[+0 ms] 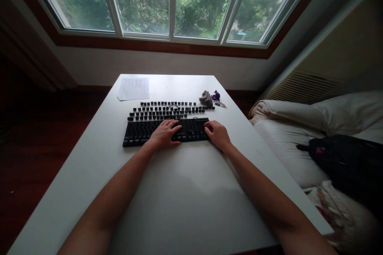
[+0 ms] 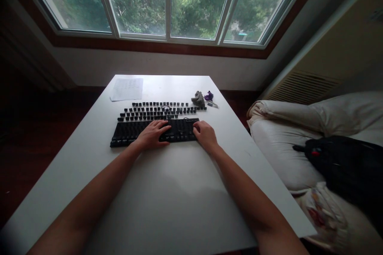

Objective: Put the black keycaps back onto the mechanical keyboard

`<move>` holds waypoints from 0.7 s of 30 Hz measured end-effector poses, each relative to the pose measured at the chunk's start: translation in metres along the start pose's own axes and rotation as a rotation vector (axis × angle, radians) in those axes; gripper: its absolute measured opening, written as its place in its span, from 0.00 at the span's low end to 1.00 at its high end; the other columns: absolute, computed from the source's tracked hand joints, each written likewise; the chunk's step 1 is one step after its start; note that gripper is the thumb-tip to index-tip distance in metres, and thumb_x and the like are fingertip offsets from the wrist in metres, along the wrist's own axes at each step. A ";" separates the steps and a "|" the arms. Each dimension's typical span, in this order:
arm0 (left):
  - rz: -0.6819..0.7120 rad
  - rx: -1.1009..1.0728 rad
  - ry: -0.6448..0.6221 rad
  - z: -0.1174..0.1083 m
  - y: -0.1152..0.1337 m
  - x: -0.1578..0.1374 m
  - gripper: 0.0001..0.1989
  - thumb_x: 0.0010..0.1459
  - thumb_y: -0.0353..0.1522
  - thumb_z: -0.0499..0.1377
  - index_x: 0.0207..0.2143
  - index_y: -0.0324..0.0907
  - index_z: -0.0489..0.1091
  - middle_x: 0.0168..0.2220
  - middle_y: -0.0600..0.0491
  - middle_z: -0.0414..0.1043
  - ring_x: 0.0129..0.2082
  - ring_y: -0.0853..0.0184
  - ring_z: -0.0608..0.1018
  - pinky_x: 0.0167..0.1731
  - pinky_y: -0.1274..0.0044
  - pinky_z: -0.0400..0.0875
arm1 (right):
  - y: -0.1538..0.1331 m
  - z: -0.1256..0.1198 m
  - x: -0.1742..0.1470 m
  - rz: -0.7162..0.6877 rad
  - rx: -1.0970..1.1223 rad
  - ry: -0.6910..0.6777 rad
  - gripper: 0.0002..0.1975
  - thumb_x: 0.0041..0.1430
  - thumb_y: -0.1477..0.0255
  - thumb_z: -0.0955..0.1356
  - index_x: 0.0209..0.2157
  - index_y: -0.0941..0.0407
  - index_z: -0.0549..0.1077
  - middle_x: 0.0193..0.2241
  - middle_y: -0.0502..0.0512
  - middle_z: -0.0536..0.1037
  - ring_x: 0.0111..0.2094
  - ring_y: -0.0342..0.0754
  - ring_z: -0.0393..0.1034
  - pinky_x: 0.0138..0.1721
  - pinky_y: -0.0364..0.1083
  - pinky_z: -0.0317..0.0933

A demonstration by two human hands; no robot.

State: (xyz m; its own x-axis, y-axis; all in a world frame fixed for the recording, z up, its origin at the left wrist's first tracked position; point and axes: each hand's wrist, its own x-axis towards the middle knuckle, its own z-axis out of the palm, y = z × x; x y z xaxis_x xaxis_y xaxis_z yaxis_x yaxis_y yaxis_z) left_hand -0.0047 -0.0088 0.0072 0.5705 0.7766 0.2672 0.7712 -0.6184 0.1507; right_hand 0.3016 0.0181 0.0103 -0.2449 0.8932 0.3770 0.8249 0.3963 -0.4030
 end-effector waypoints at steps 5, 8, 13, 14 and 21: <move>0.000 -0.008 0.000 0.002 -0.001 0.001 0.40 0.54 0.50 0.66 0.65 0.46 0.64 0.68 0.44 0.59 0.66 0.49 0.61 0.67 0.59 0.54 | -0.006 0.004 -0.002 -0.043 -0.147 -0.029 0.08 0.66 0.71 0.66 0.42 0.55 0.78 0.39 0.57 0.77 0.42 0.52 0.71 0.47 0.49 0.63; 0.003 -0.009 -0.002 0.003 -0.001 0.001 0.40 0.54 0.50 0.66 0.65 0.46 0.64 0.68 0.44 0.59 0.66 0.49 0.62 0.67 0.59 0.55 | -0.007 0.003 -0.003 -0.073 -0.182 -0.066 0.09 0.67 0.71 0.66 0.43 0.55 0.78 0.40 0.58 0.76 0.43 0.53 0.70 0.48 0.49 0.63; 0.000 -0.002 0.002 0.004 -0.001 0.001 0.39 0.55 0.50 0.65 0.65 0.45 0.64 0.68 0.44 0.58 0.66 0.48 0.61 0.67 0.59 0.54 | -0.006 -0.001 -0.004 -0.129 -0.198 -0.127 0.11 0.68 0.73 0.65 0.46 0.56 0.79 0.41 0.60 0.75 0.45 0.54 0.69 0.49 0.51 0.65; 0.002 -0.002 0.002 0.004 -0.001 0.001 0.39 0.55 0.50 0.65 0.65 0.45 0.64 0.68 0.44 0.58 0.66 0.49 0.61 0.67 0.59 0.54 | -0.004 -0.002 -0.005 -0.134 -0.186 -0.135 0.11 0.68 0.73 0.66 0.47 0.56 0.79 0.41 0.60 0.75 0.45 0.54 0.69 0.49 0.51 0.65; -0.002 -0.001 0.001 0.005 0.000 0.000 0.39 0.55 0.51 0.65 0.65 0.46 0.64 0.68 0.45 0.58 0.67 0.49 0.61 0.67 0.58 0.54 | 0.006 -0.006 -0.005 -0.155 -0.161 -0.132 0.13 0.67 0.73 0.66 0.49 0.53 0.79 0.44 0.59 0.75 0.49 0.54 0.67 0.51 0.52 0.66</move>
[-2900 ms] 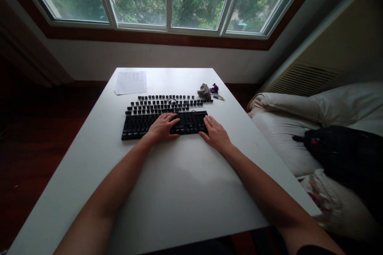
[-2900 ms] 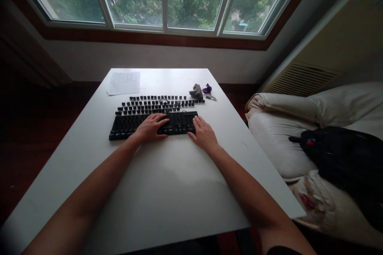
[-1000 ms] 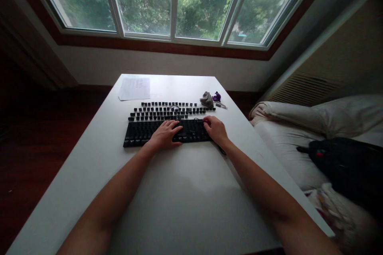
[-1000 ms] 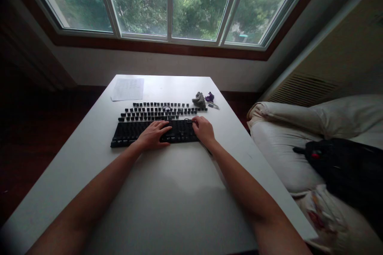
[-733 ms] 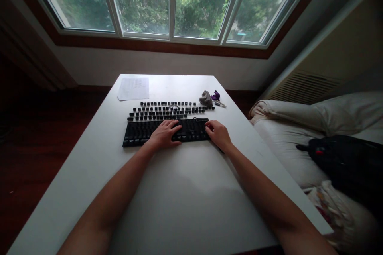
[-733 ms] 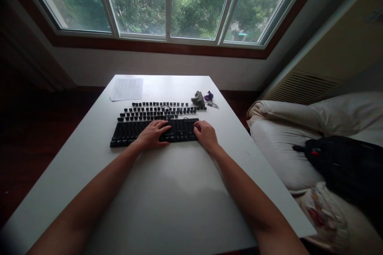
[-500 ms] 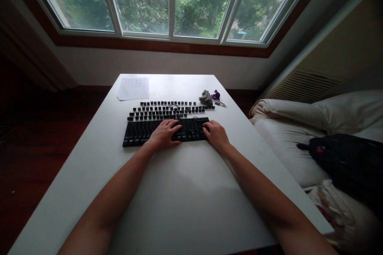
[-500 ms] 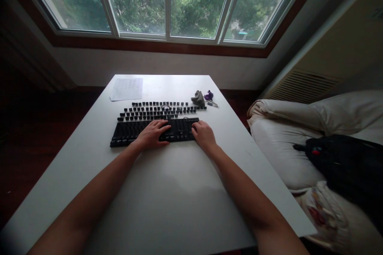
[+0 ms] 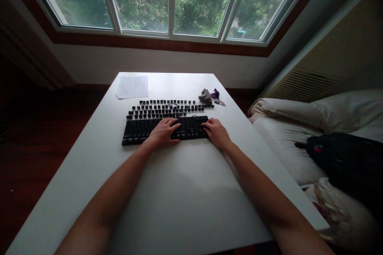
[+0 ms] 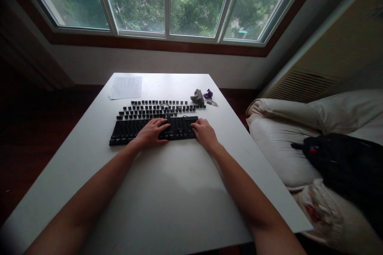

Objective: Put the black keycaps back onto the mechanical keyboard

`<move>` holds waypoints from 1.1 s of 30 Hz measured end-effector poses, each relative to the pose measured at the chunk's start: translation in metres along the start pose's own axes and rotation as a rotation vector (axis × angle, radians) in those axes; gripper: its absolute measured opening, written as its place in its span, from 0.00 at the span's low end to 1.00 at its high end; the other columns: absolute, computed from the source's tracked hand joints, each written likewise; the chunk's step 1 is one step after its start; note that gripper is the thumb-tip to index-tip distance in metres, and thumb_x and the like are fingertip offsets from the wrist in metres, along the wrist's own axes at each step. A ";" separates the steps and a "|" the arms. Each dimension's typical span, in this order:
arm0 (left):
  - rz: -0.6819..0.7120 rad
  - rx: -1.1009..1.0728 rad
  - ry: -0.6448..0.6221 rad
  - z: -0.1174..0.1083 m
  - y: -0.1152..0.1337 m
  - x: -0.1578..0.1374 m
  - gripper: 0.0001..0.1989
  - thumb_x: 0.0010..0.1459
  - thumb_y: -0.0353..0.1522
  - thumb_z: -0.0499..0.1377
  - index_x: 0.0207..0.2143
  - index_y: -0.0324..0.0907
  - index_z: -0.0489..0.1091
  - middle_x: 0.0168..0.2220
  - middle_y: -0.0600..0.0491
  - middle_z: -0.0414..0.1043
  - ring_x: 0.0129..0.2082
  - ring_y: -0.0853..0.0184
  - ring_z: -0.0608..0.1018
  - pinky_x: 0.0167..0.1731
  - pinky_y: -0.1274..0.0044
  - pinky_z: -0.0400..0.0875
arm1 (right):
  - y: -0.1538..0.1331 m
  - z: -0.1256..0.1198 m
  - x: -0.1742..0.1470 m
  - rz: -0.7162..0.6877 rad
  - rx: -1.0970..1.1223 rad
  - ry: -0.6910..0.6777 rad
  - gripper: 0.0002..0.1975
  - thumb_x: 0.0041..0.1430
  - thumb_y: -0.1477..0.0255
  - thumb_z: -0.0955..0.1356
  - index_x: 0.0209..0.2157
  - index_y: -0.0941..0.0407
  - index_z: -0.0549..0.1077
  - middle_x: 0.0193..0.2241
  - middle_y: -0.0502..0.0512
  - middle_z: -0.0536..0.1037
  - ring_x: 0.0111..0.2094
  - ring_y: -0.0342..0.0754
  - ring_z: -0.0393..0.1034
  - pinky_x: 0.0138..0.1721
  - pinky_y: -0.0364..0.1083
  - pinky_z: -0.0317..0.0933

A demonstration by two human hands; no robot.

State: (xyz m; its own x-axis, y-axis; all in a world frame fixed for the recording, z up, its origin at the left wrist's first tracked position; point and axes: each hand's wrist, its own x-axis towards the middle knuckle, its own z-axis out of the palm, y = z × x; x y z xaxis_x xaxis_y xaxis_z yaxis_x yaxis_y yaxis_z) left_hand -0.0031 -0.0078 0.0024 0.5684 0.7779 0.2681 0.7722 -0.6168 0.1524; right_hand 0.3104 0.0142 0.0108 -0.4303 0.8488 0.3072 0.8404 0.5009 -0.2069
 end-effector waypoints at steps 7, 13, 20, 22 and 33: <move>-0.002 0.012 0.002 0.001 0.001 0.001 0.40 0.55 0.51 0.65 0.66 0.46 0.64 0.68 0.44 0.59 0.67 0.49 0.61 0.67 0.59 0.54 | 0.003 0.001 0.001 -0.050 -0.026 0.009 0.15 0.69 0.74 0.64 0.52 0.50 0.78 0.45 0.58 0.75 0.50 0.55 0.65 0.52 0.53 0.66; -0.005 0.018 -0.007 0.000 0.003 0.002 0.39 0.55 0.51 0.65 0.65 0.45 0.64 0.68 0.44 0.58 0.67 0.49 0.61 0.67 0.59 0.54 | 0.011 0.006 0.002 -0.054 -0.007 0.005 0.15 0.69 0.72 0.64 0.52 0.50 0.79 0.46 0.57 0.75 0.50 0.55 0.64 0.53 0.52 0.66; -0.004 0.005 -0.004 -0.001 0.005 0.002 0.40 0.55 0.50 0.65 0.65 0.45 0.64 0.68 0.43 0.59 0.67 0.48 0.61 0.67 0.58 0.54 | 0.007 0.005 -0.003 -0.011 -0.018 0.035 0.18 0.70 0.71 0.62 0.56 0.51 0.77 0.47 0.59 0.76 0.51 0.56 0.65 0.56 0.55 0.64; -0.006 -0.002 -0.001 -0.001 0.005 0.002 0.39 0.55 0.50 0.65 0.65 0.46 0.64 0.68 0.44 0.58 0.67 0.48 0.61 0.67 0.58 0.54 | 0.005 0.003 -0.006 0.001 -0.012 0.043 0.21 0.70 0.71 0.61 0.60 0.52 0.73 0.49 0.60 0.77 0.53 0.57 0.65 0.58 0.56 0.64; -0.005 -0.010 -0.004 -0.003 0.003 0.001 0.39 0.55 0.49 0.66 0.65 0.46 0.64 0.68 0.45 0.58 0.67 0.49 0.61 0.67 0.58 0.54 | -0.039 0.029 -0.029 -0.085 -0.119 0.030 0.37 0.70 0.57 0.62 0.72 0.62 0.51 0.70 0.68 0.55 0.72 0.61 0.45 0.70 0.62 0.44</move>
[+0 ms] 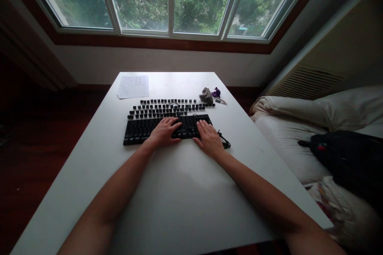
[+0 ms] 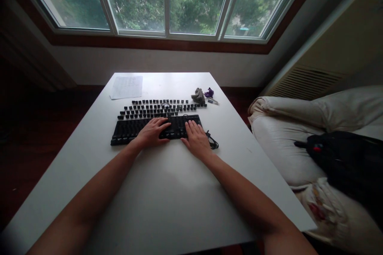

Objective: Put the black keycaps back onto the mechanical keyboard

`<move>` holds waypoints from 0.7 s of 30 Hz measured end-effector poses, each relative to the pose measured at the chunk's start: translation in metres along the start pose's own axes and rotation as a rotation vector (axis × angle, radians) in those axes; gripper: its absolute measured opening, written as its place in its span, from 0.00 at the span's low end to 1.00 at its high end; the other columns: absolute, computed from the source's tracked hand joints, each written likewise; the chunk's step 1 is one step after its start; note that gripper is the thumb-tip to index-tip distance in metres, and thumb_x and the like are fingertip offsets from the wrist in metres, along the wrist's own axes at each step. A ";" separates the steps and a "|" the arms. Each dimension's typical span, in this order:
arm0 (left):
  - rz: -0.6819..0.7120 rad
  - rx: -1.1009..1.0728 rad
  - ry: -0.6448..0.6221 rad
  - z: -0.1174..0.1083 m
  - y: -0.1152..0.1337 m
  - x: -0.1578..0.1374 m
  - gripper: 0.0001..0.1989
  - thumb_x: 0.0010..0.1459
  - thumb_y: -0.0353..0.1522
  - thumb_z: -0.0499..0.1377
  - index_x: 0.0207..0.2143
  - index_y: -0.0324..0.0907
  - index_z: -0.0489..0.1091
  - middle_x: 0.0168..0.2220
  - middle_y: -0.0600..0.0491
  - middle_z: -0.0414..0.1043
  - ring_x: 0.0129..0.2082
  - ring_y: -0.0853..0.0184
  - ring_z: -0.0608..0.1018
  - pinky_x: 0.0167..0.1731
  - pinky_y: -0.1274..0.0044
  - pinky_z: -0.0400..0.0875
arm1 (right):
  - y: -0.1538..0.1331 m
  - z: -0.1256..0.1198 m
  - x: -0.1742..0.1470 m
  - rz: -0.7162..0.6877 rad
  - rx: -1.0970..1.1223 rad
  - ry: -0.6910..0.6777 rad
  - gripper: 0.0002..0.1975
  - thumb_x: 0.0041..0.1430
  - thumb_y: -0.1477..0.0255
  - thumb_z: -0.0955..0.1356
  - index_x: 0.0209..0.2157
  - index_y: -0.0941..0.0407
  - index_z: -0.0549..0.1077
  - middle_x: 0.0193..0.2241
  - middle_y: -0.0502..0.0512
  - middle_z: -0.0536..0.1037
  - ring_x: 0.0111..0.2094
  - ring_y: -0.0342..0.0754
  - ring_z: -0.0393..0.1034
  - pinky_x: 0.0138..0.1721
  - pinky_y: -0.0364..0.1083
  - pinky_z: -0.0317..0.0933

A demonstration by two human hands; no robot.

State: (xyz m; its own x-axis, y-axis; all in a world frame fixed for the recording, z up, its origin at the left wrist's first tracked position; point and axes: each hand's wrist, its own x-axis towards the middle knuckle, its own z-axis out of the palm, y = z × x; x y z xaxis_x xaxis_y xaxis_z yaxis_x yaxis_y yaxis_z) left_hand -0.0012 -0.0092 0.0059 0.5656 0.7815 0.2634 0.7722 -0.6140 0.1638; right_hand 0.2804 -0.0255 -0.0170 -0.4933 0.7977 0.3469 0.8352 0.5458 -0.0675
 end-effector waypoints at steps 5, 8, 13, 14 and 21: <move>0.004 -0.002 0.007 0.000 -0.002 -0.001 0.38 0.55 0.49 0.66 0.65 0.46 0.64 0.68 0.44 0.58 0.67 0.49 0.61 0.67 0.58 0.54 | -0.005 0.007 0.001 0.036 0.007 0.024 0.37 0.70 0.58 0.62 0.72 0.63 0.51 0.69 0.68 0.58 0.71 0.61 0.49 0.70 0.61 0.45; 0.002 0.001 0.006 0.001 -0.002 -0.002 0.38 0.55 0.49 0.66 0.65 0.46 0.64 0.68 0.44 0.58 0.67 0.49 0.61 0.67 0.58 0.54 | -0.005 0.005 0.002 0.029 0.012 0.015 0.37 0.70 0.58 0.62 0.72 0.61 0.51 0.69 0.67 0.58 0.71 0.61 0.50 0.70 0.62 0.45; 0.002 0.006 0.011 0.001 0.000 -0.002 0.38 0.55 0.50 0.65 0.65 0.46 0.65 0.68 0.44 0.58 0.67 0.49 0.61 0.67 0.58 0.53 | -0.007 0.000 0.000 0.016 -0.004 -0.004 0.36 0.69 0.59 0.64 0.71 0.60 0.54 0.71 0.67 0.55 0.72 0.62 0.47 0.70 0.62 0.45; 0.001 0.002 0.011 0.001 0.001 -0.002 0.38 0.55 0.50 0.65 0.65 0.46 0.65 0.68 0.44 0.58 0.67 0.49 0.61 0.67 0.58 0.53 | -0.008 -0.002 -0.001 0.014 -0.005 -0.009 0.35 0.69 0.60 0.64 0.72 0.59 0.54 0.71 0.66 0.54 0.72 0.62 0.47 0.70 0.63 0.45; 0.003 0.000 0.017 -0.001 0.005 -0.004 0.38 0.55 0.49 0.65 0.65 0.46 0.65 0.68 0.44 0.59 0.67 0.48 0.62 0.67 0.58 0.54 | -0.005 -0.007 -0.008 -0.033 -0.003 -0.048 0.33 0.70 0.63 0.63 0.71 0.57 0.55 0.71 0.65 0.56 0.71 0.61 0.48 0.70 0.62 0.46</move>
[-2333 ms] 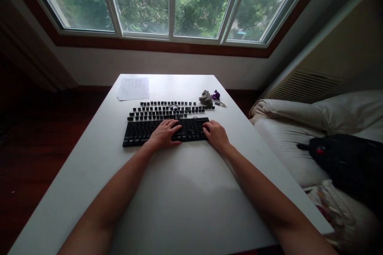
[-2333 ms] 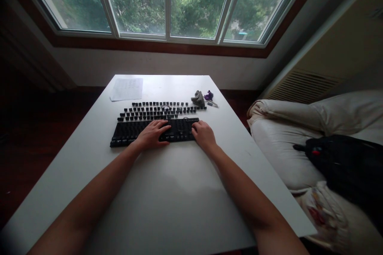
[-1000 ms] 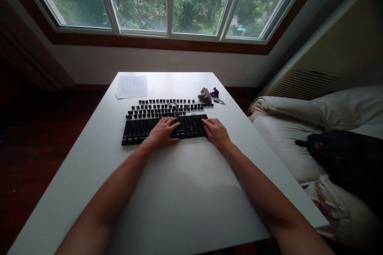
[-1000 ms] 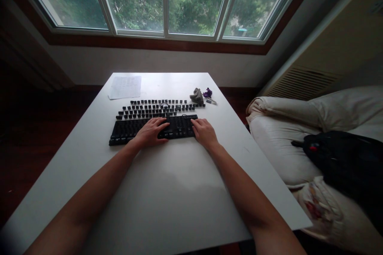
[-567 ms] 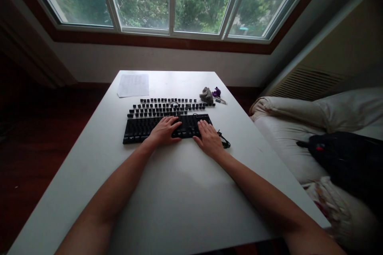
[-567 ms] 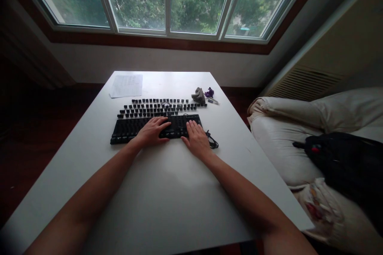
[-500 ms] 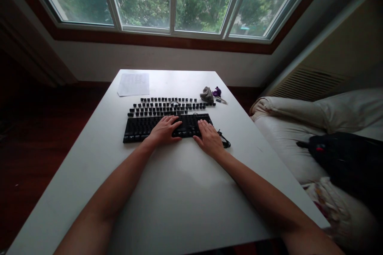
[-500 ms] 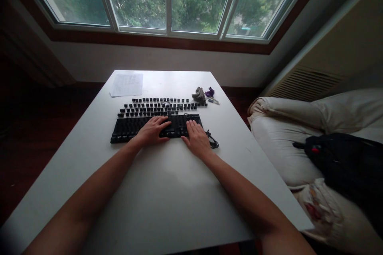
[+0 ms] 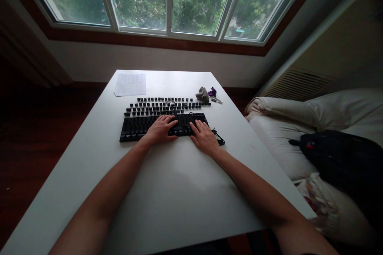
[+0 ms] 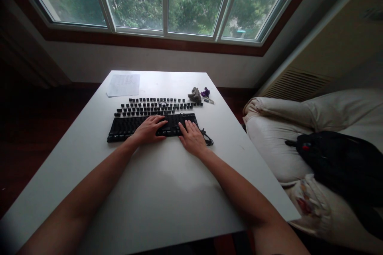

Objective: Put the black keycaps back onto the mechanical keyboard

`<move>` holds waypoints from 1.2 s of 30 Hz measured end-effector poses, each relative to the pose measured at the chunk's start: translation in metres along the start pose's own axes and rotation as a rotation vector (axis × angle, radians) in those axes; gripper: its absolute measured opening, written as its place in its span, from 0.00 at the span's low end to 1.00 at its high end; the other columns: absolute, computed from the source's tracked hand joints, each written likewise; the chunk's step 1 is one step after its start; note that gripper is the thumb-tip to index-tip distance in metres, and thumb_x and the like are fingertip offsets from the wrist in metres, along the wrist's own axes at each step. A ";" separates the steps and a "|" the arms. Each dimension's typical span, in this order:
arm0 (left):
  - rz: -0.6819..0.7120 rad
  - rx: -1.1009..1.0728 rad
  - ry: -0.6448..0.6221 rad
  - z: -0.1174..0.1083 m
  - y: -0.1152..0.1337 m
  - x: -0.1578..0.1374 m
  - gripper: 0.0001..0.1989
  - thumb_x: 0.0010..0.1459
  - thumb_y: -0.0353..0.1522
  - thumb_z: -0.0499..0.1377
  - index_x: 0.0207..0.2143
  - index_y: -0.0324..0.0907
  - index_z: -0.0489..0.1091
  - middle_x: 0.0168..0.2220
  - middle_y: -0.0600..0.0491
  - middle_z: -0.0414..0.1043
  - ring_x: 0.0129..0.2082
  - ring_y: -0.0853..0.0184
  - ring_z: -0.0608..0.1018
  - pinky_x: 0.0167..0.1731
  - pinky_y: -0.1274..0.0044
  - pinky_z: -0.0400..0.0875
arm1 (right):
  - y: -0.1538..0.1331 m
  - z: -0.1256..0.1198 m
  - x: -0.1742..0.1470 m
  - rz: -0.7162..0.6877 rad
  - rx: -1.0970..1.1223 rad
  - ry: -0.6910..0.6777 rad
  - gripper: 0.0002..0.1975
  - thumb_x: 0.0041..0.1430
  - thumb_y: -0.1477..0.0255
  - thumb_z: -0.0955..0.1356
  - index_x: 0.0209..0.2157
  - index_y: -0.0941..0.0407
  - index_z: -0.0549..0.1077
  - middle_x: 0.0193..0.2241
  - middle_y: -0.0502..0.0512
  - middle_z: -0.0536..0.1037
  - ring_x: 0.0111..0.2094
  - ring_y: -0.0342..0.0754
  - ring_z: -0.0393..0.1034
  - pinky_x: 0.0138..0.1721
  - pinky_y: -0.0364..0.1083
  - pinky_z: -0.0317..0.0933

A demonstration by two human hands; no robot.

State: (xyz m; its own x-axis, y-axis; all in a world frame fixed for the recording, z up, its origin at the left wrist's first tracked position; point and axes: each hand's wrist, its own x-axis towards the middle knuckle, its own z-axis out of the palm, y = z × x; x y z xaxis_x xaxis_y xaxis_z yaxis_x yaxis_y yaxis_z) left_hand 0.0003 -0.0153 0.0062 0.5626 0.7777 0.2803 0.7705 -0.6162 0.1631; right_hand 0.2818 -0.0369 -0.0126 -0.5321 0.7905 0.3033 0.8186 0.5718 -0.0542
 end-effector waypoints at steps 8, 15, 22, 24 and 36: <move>0.000 0.009 -0.004 -0.004 0.003 -0.001 0.38 0.55 0.49 0.65 0.65 0.46 0.65 0.67 0.43 0.59 0.66 0.48 0.62 0.67 0.57 0.54 | 0.004 -0.004 0.013 0.085 0.098 0.117 0.23 0.69 0.63 0.63 0.62 0.56 0.70 0.64 0.64 0.68 0.65 0.59 0.60 0.67 0.62 0.51; 0.008 -0.011 -0.008 -0.006 0.000 0.000 0.38 0.55 0.49 0.66 0.65 0.47 0.65 0.68 0.44 0.59 0.66 0.49 0.62 0.67 0.57 0.54 | 0.020 -0.008 0.072 0.147 0.190 0.068 0.13 0.69 0.68 0.64 0.48 0.54 0.78 0.46 0.58 0.80 0.50 0.53 0.71 0.55 0.52 0.62; 0.017 -0.041 -0.012 -0.012 0.000 0.002 0.38 0.54 0.47 0.67 0.64 0.47 0.66 0.67 0.44 0.60 0.66 0.49 0.63 0.67 0.57 0.55 | 0.018 -0.003 0.130 0.199 0.141 -0.033 0.12 0.68 0.67 0.66 0.49 0.53 0.77 0.44 0.58 0.81 0.47 0.52 0.73 0.49 0.48 0.62; 0.023 -0.048 -0.012 -0.014 0.000 0.002 0.37 0.54 0.47 0.67 0.64 0.47 0.66 0.67 0.45 0.60 0.66 0.49 0.63 0.67 0.57 0.55 | 0.017 -0.002 0.142 0.235 0.118 -0.065 0.11 0.67 0.67 0.66 0.47 0.54 0.77 0.43 0.58 0.81 0.46 0.52 0.73 0.47 0.47 0.63; 0.043 -0.097 0.008 -0.012 -0.005 0.002 0.37 0.53 0.46 0.69 0.63 0.48 0.66 0.67 0.46 0.61 0.66 0.50 0.64 0.66 0.56 0.56 | 0.019 0.014 0.164 0.406 0.102 -0.187 0.08 0.62 0.67 0.69 0.43 0.51 0.77 0.41 0.55 0.82 0.44 0.51 0.75 0.44 0.46 0.64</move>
State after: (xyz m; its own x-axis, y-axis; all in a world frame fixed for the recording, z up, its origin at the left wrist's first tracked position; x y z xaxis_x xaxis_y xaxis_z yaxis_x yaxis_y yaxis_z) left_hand -0.0058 -0.0123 0.0169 0.5923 0.7493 0.2964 0.7126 -0.6587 0.2413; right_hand 0.2076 0.1067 0.0229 -0.2098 0.9758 0.0616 0.9484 0.2184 -0.2299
